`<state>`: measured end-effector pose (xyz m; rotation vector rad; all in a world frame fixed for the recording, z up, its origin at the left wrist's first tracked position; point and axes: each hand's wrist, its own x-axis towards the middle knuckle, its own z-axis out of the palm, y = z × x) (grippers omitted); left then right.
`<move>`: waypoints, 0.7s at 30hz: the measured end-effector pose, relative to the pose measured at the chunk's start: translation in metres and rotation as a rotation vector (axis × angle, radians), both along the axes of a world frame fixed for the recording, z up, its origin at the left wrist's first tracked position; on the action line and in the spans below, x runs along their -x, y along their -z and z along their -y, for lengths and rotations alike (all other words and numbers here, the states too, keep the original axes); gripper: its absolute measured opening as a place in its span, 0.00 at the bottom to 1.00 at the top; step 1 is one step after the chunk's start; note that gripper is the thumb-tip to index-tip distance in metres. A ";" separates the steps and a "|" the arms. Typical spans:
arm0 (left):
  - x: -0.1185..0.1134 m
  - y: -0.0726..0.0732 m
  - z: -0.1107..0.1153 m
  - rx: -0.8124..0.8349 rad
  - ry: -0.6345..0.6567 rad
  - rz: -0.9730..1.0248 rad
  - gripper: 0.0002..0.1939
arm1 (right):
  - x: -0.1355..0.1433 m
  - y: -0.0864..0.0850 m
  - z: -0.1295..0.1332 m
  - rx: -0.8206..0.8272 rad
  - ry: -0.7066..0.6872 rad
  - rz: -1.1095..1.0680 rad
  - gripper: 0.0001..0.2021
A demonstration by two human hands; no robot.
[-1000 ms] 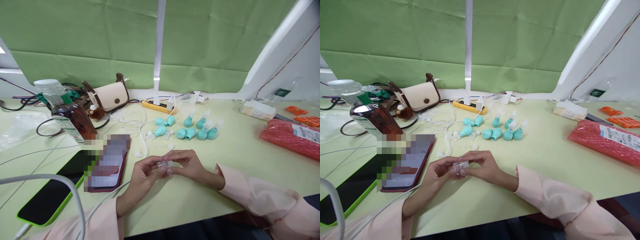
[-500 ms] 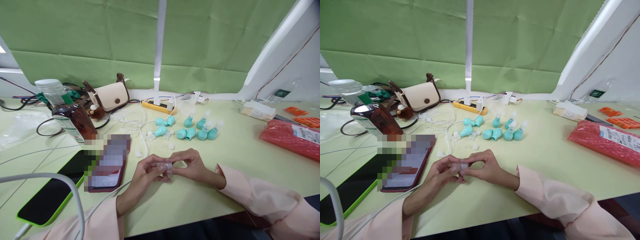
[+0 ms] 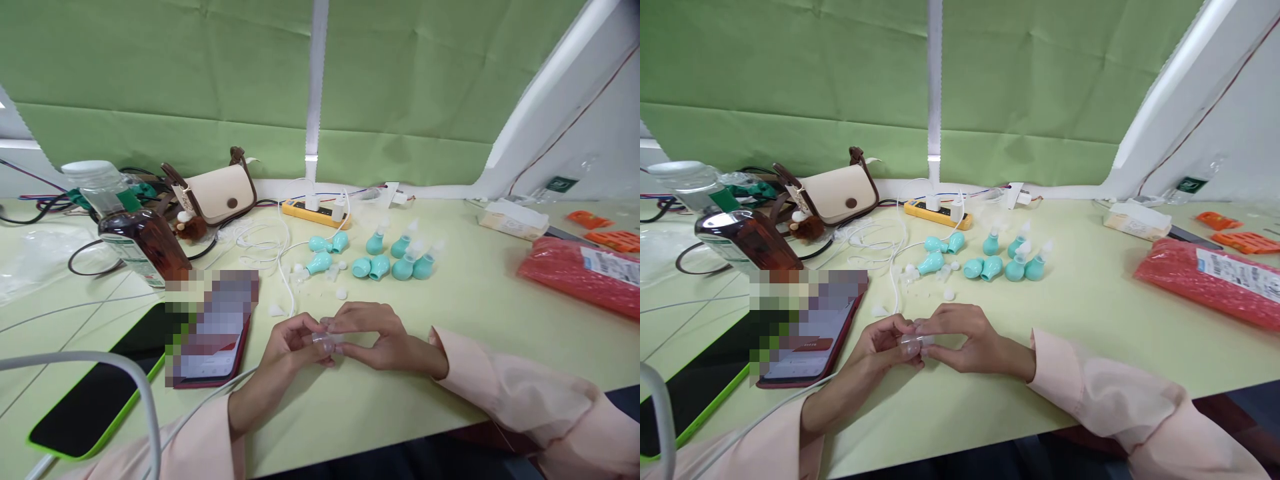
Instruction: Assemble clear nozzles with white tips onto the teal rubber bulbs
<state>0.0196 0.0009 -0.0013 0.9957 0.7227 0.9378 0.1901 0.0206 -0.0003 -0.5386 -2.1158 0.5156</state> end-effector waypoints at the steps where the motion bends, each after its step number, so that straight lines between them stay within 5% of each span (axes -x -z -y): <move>1: 0.000 0.000 0.000 0.004 -0.011 -0.002 0.06 | -0.002 -0.002 -0.001 -0.057 -0.003 0.023 0.17; 8: -0.002 0.001 0.001 0.081 -0.121 -0.038 0.08 | -0.034 -0.005 -0.043 -0.394 0.311 0.156 0.18; 11: -0.002 0.000 0.000 0.093 -0.144 -0.015 0.06 | -0.040 -0.003 -0.056 -0.330 0.445 0.370 0.14; 15: -0.002 0.000 -0.001 0.096 -0.147 0.020 0.07 | -0.034 0.000 -0.053 -0.201 0.445 0.671 0.15; 21: -0.004 0.003 -0.003 0.123 -0.170 -0.038 0.13 | -0.031 0.005 -0.053 -0.176 0.431 0.737 0.13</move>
